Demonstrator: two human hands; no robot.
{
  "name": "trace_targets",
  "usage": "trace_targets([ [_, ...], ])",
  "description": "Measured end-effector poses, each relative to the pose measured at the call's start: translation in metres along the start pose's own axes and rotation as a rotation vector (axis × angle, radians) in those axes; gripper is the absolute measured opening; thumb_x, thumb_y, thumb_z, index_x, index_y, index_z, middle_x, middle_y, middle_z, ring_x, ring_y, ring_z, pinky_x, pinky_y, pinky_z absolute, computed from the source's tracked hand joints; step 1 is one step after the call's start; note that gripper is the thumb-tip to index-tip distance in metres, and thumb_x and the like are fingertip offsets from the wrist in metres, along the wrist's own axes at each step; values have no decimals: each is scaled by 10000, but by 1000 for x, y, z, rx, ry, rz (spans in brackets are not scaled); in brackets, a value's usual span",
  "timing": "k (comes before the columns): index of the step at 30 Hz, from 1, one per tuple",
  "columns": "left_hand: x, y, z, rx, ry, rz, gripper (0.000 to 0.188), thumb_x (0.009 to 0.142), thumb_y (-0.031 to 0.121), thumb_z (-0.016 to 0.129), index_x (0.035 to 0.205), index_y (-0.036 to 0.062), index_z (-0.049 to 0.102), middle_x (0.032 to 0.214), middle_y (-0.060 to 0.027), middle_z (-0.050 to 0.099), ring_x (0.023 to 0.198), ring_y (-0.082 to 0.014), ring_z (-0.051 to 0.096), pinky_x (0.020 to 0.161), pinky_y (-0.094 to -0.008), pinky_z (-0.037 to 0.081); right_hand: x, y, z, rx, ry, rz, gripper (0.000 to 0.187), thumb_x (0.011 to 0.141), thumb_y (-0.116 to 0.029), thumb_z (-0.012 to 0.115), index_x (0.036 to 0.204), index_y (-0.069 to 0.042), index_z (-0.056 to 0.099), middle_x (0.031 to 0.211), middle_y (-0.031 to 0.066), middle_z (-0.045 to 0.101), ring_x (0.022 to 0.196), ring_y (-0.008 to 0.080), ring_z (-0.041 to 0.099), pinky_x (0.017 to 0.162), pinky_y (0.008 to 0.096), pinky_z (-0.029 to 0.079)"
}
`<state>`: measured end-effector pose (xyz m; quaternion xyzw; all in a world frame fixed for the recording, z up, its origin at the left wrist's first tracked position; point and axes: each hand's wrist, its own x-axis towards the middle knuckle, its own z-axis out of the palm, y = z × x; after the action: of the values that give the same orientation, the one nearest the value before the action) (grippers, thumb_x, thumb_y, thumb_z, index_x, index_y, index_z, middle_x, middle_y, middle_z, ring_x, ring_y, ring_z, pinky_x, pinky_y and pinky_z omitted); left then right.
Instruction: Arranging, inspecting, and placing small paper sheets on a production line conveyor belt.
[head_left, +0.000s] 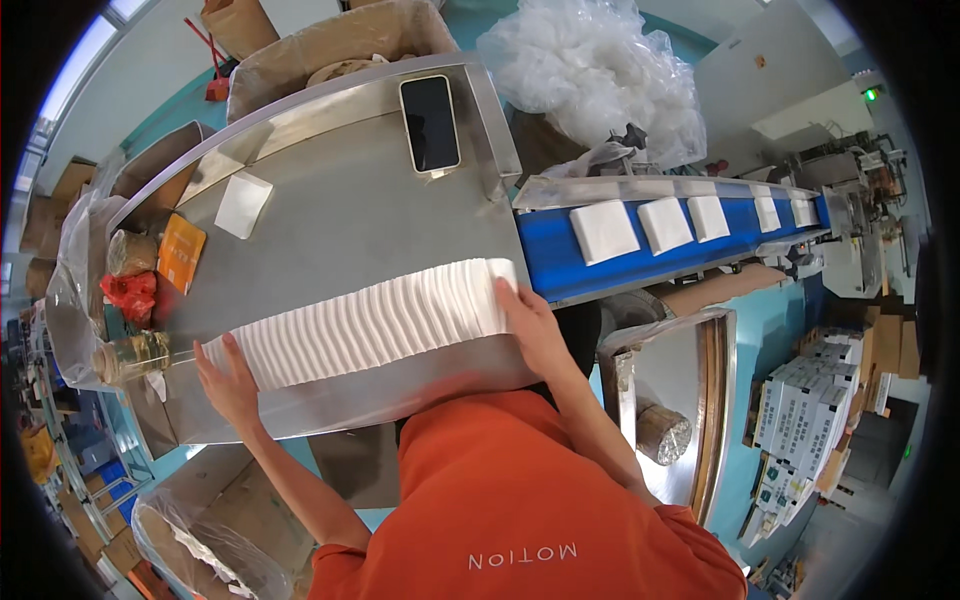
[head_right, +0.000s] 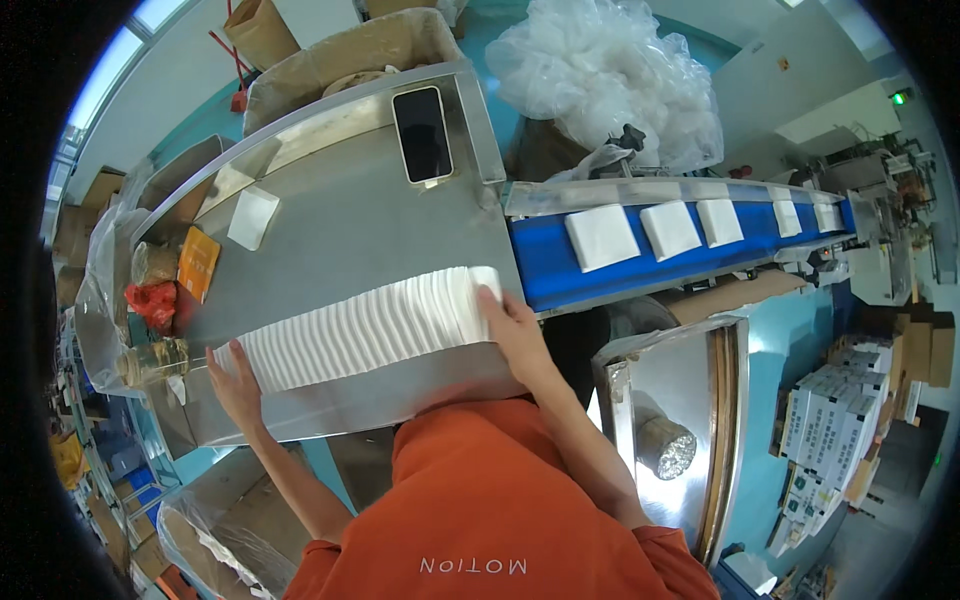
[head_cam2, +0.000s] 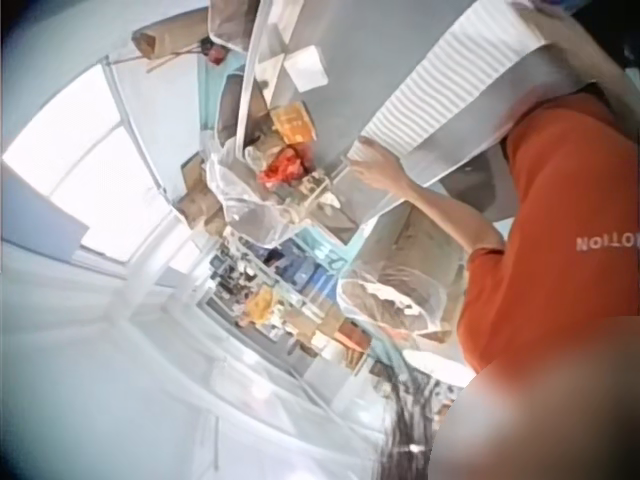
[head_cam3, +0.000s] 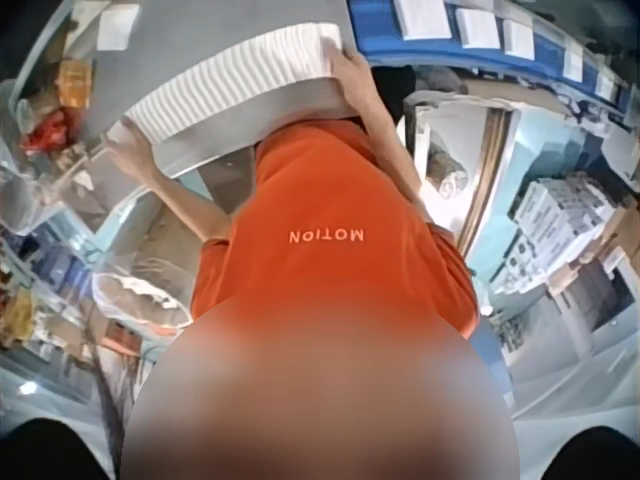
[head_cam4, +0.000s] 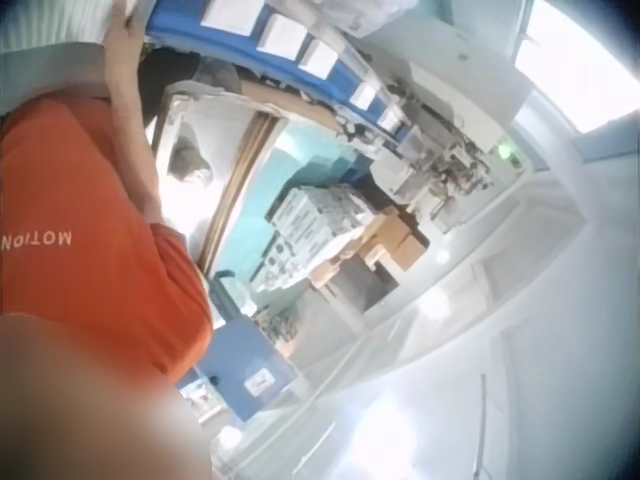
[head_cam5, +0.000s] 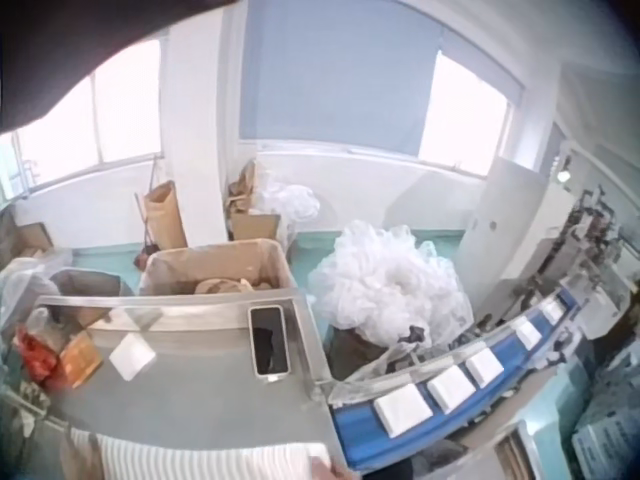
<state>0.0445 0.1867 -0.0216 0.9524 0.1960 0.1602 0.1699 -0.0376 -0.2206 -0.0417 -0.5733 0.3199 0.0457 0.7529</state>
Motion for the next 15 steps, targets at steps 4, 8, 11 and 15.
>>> trace_targets([
  [4, -1, 0, -1, -1, -13, 17, 745, 933, 568, 522, 1417, 13, 410, 1381, -258, 481, 1281, -416, 458, 1034, -469, 392, -9, 5, -35, -50, -105, 180, 315, 926, -252, 642, 1114, -8, 579, 915, 33, 646, 705, 127, 600, 583, 266, 452],
  [8, -4, 8, 0, 1, -35, 20, 745, 936, 558, 525, 1412, -3, 409, 1383, -263, 478, 1284, -415, 456, 1043, -468, 385, 1, -1, -34, 306, 100, 46, 366, 950, -277, 627, 1171, 10, 571, 1031, 86, 634, 878, 140, 603, 740, 277, 486],
  [11, -4, 6, 3, 2, -36, 35, 744, 934, 560, 526, 1415, 4, 409, 1388, -256, 478, 1285, -415, 456, 1047, -467, 381, -9, -19, -4, -426, -26, -179, 433, 987, -360, 558, 1236, -6, 568, 1015, 31, 630, 908, 95, 554, 807, 231, 439],
  [15, -4, 7, 2, -16, -28, -9, 751, 925, 574, 533, 1424, 26, 408, 1396, -241, 477, 1293, -408, 450, 1055, -466, 373, -6, -13, 4, -34, -38, 78, 448, 938, -396, 608, 1187, -24, 609, 951, 42, 645, 850, 115, 569, 721, 265, 441],
])
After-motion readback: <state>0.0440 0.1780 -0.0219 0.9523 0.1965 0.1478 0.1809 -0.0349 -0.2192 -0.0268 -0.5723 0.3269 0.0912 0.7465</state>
